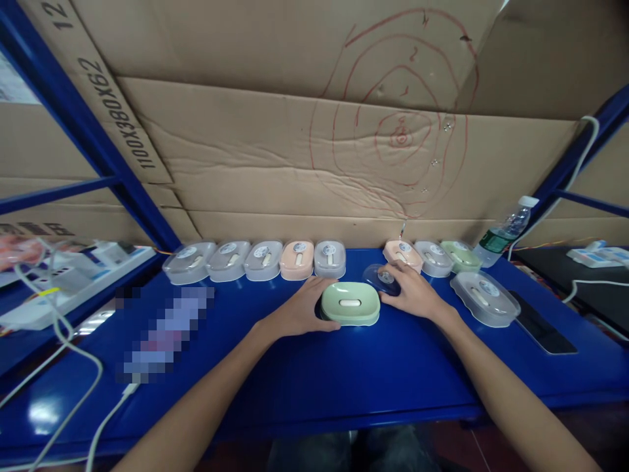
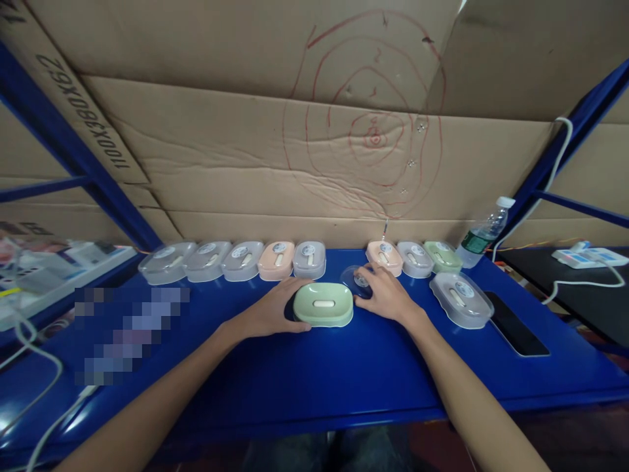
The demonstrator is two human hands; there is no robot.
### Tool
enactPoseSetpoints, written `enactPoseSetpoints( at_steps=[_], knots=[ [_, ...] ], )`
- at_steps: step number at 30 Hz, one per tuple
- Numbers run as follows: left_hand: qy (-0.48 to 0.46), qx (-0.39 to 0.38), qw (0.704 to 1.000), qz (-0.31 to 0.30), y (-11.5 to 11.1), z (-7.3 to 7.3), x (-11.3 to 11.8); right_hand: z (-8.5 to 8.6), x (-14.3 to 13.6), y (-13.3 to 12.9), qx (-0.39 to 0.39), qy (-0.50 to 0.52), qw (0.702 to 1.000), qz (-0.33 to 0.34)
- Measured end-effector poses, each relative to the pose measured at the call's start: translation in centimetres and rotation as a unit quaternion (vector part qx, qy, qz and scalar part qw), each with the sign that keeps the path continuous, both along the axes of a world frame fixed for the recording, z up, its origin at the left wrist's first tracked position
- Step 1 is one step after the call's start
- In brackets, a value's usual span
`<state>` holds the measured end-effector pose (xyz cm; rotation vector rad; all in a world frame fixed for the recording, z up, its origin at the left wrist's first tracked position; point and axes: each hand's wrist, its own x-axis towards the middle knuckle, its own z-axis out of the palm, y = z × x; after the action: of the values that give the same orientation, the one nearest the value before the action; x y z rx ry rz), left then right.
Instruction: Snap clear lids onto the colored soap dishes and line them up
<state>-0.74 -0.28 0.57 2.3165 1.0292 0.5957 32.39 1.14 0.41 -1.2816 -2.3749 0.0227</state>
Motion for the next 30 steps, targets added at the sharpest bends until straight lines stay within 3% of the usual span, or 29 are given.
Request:
enactPoseSetpoints(
  at_steps=[4,9,14,20,30],
  knots=[
    [-0.012,-0.002,1.000,0.004,0.0,-0.4,0.1,1.5,-0.2,-0.4,0.056,0.100,0.993,-0.024],
    [-0.053,0.006,0.998,0.021,0.2,-1.8,0.8,1.6,-2.2,-1.6,0.056,0.213,0.969,0.115],
    [-0.084,-0.005,0.996,0.024,0.4,-2.5,1.2,0.1,-4.5,-2.6,0.001,0.163,0.970,0.179],
    [-0.116,-0.030,0.992,0.024,0.3,-2.5,1.1,0.0,-4.9,-2.9,0.008,0.134,0.974,0.182],
    [-0.102,-0.001,0.995,0.016,0.5,-2.5,1.1,0.0,-5.2,-3.1,-0.009,0.111,0.977,0.179]
  ],
)
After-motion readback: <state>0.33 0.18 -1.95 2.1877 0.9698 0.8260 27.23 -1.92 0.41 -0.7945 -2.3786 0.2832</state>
